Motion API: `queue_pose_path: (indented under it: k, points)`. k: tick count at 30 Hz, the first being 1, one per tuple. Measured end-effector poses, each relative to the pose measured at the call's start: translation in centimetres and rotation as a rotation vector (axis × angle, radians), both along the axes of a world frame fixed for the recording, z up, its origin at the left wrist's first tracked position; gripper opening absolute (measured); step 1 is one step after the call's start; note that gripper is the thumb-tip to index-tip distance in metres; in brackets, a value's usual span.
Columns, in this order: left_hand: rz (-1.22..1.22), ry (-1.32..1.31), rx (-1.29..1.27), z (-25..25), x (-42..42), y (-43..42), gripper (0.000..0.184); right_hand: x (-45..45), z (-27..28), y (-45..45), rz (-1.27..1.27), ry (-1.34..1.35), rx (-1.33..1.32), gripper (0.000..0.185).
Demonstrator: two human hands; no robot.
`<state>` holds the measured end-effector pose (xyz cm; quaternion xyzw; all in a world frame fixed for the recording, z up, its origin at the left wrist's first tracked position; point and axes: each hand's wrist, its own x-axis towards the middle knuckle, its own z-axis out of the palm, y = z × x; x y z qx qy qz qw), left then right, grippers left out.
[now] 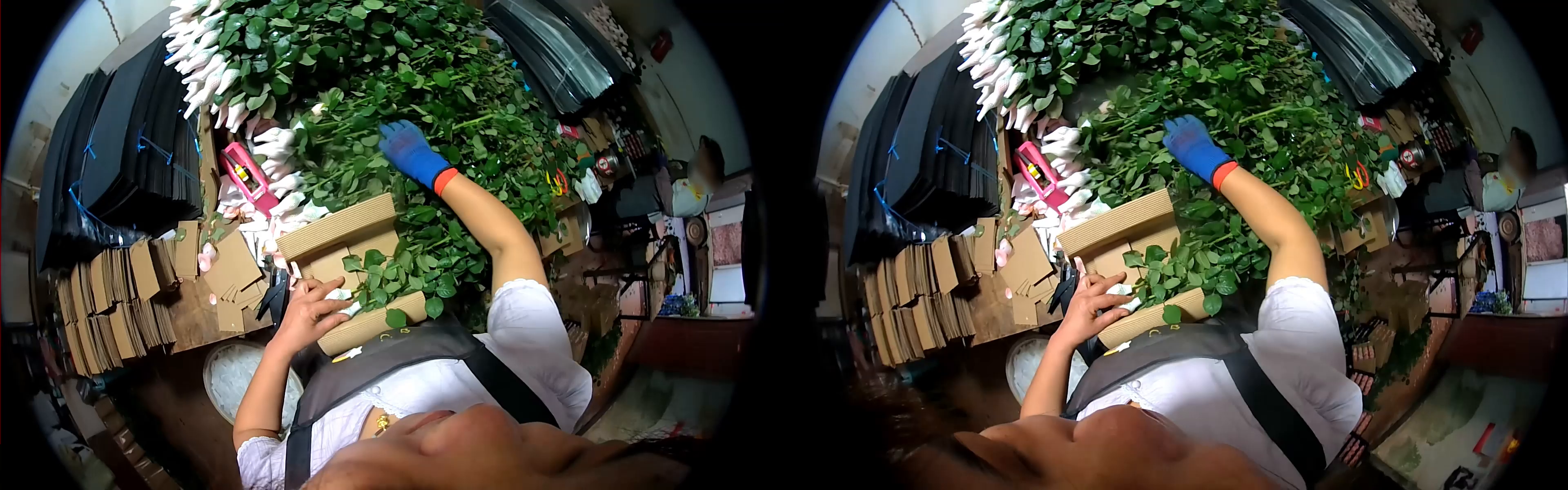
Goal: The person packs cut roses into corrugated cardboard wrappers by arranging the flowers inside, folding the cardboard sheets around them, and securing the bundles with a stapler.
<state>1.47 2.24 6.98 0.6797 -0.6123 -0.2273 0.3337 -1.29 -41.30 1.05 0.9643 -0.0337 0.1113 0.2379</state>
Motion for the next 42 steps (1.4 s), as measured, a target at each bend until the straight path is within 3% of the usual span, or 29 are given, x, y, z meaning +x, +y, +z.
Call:
queue_pose_path:
  k: [3, 4, 5, 7, 10, 13, 17, 18, 19, 21, 22, 23, 25, 27, 28, 29, 31, 33, 36, 38, 39, 40, 41, 42]
  points:
    - [0.002, 0.022, 0.031, 0.5, 0.0, 0.0, 0.038, -0.1, 7.0, 1.4, -0.089, -0.177, 0.362, 0.022]
    - [0.031, 0.066, 0.054, 0.4, 0.0, -0.1, 0.042, -1.4, 9.6, 2.0, 0.013, -0.404, 0.391, 0.026]
    - [0.057, 0.111, 0.08, 0.4, 0.0, -0.1, 0.046, -3.0, 12.6, 3.2, -0.073, -0.37, 0.443, 0.035]
    - [0.019, 0.028, 0.046, 0.0, 0.3, 0.0, 0.052, -6.1, 15.0, 3.7, 0.052, -0.423, 0.415, 0.043]
    - [0.007, 0.029, 0.043, 0.4, 0.4, -0.3, 0.048, -10.7, 15.9, 3.7, 0.01, -0.336, 0.514, 0.048]
    - [0.002, -0.012, 0.034, 0.4, 0.7, -0.6, 0.039, -13.8, 18.1, 5.5, 0.05, -0.468, 0.437, 0.048]
    - [0.131, 0.047, 0.044, -2.3, 0.2, -0.3, 0.028, -16.1, 14.6, 6.5, 0.098, -0.339, 0.649, 0.052]
    - [0.15, 0.112, -0.088, -2.3, -0.2, -0.6, 0.023, -16.8, 15.4, 7.4, 0.128, -0.29, 0.645, 0.053]
    - [0.226, 0.197, -0.002, -3.4, -0.1, 0.2, 0.028, -17.5, 15.8, 8.1, 0.164, -0.222, 0.712, 0.054]
    - [0.331, 0.403, -0.074, -5.3, -0.8, 0.6, 0.051, -19.2, 14.0, 8.6, 0.066, 0.029, 0.646, 0.052]
    - [0.365, 0.587, -0.052, -3.1, -1.1, -0.1, 0.073, -19.7, 12.7, 8.9, -0.038, 0.148, 0.599, 0.053]
    - [0.386, 0.455, -0.088, -3.0, -1.2, 0.0, 0.083, -20.2, 11.5, 9.0, -0.143, 0.268, 0.545, 0.054]
    - [0.371, 0.526, -0.082, -3.8, -0.8, 0.1, 0.082, -20.8, 10.4, 9.6, -0.203, 0.385, 0.502, 0.055]
    - [0.264, 0.265, -0.08, -2.7, -0.3, -0.3, 0.052, -21.1, 10.0, 10.2, -0.104, 0.383, 0.526, 0.054]
    - [0.274, 0.258, -0.076, -2.5, -0.4, -0.4, 0.049, -21.2, 10.4, 9.8, 0.059, 0.172, 0.559, 0.044]
    - [0.284, 0.249, -0.073, -2.4, -0.4, -0.4, 0.046, -21.2, 11.0, 8.9, -0.015, 0.268, 0.694, 0.041]
    - [0.294, 0.223, -0.063, -1.8, -0.5, -0.4, 0.046, -19.8, 10.6, 6.0, 0.048, -0.018, 1.039, 0.036]
    - [0.277, 0.126, -0.117, -1.6, -0.6, -0.6, 0.047, -16.5, 11.0, 4.7, -0.145, -0.386, 0.873, 0.028]
    - [0.263, 0.176, -0.022, -0.3, -1.0, -0.6, 0.042, -14.5, 4.0, 0.8, -0.46, 0.065, 0.267, 0.024]
    - [0.261, 0.157, -0.014, 0.3, -1.1, -0.9, 0.039, -14.0, 4.9, -0.6, -0.591, 0.078, 0.47, 0.027]
    - [0.237, 0.018, -0.077, 0.4, -1.0, -1.2, 0.032, -13.6, 5.4, -1.1, -0.645, 0.09, 0.574, 0.029]
    - [0.219, -0.098, -0.118, 0.4, -0.8, -1.4, 0.029, -14.8, 6.5, -1.0, -0.497, -0.232, 0.708, 0.033]
    - [0.203, -0.214, -0.152, 0.3, -0.4, -1.6, 0.027, -15.7, 6.4, -1.1, -0.245, -0.567, 0.463, 0.031]
    - [0.237, -0.215, -0.158, 0.2, -0.7, -1.9, 0.021, -16.1, 10.5, 0.6, -0.134, -0.629, 0.387, 0.031]
